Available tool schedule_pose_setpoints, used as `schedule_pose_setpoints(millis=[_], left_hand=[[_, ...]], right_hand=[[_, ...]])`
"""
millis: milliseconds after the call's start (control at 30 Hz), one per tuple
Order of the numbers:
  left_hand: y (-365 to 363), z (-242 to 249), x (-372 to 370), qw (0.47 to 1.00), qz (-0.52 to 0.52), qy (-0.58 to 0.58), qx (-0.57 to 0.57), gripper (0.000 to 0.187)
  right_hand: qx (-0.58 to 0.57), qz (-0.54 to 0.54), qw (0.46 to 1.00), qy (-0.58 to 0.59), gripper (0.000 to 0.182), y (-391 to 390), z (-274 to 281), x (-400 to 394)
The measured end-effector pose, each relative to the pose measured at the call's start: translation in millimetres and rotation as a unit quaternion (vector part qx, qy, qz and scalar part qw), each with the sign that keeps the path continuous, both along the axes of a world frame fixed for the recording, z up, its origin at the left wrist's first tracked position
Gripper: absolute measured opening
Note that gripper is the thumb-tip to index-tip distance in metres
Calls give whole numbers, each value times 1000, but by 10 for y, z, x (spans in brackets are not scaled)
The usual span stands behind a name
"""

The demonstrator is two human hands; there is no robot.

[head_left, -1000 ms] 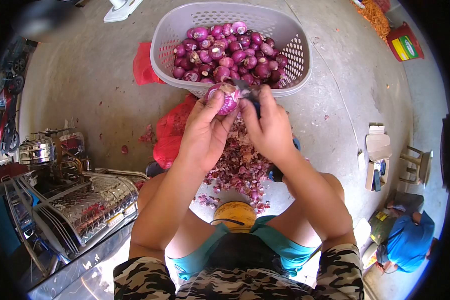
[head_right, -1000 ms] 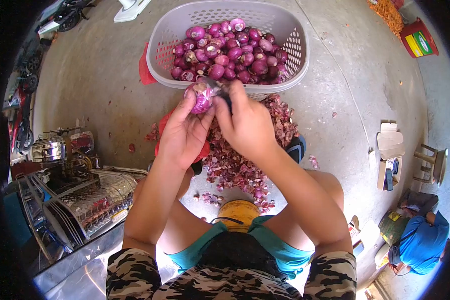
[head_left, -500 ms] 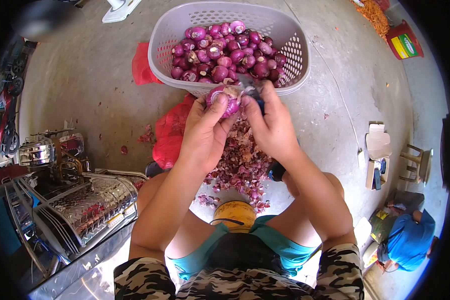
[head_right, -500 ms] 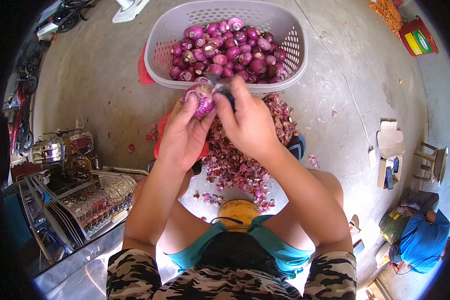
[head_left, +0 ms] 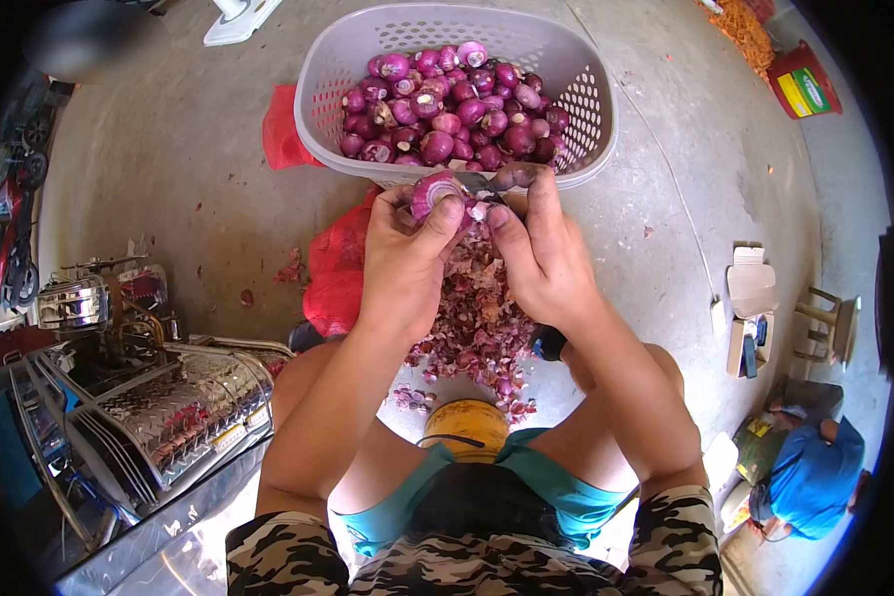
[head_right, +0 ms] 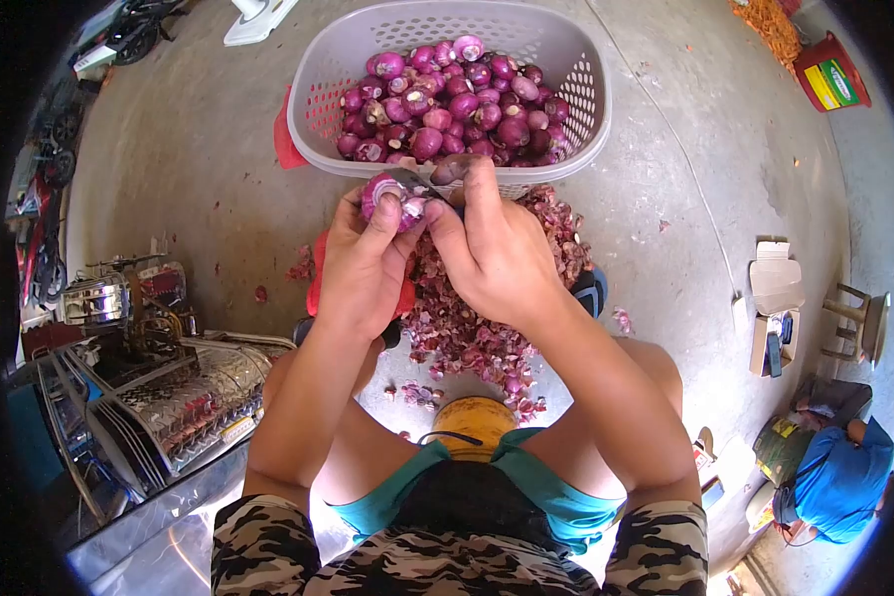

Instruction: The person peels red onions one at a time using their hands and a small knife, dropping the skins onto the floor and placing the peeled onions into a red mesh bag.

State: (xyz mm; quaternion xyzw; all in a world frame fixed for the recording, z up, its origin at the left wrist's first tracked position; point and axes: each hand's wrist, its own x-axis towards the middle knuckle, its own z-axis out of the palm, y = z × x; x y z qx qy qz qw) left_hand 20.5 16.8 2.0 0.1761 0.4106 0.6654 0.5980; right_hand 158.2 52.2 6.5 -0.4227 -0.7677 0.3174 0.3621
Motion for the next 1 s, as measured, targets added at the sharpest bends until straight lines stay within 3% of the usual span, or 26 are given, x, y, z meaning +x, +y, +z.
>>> schedule_pose_setpoints(millis=[133, 233, 433, 633, 767, 1000], left_hand=[[14, -11, -13, 1000, 23, -14, 3, 44], [9, -33, -8, 1000, 25, -5, 6, 45], [2, -54, -33, 1000, 16, 25, -6, 48], [6, -47, -37, 1000, 4, 9, 13, 49], [7, -40, -40, 1000, -5, 16, 18, 48], [3, -52, -39, 999, -17, 24, 26, 51]], right_hand=[[11, -1, 1000, 20, 32, -18, 4, -69], [10, 9, 998, -61, 30, 12, 41, -70], [-3, -15, 996, -90, 30, 61, 26, -54], [1, 17, 1000, 11, 34, 38, 51, -18], [15, 42, 997, -62, 35, 70, -14, 25], [-19, 38, 997, -60, 36, 111, -20, 59]])
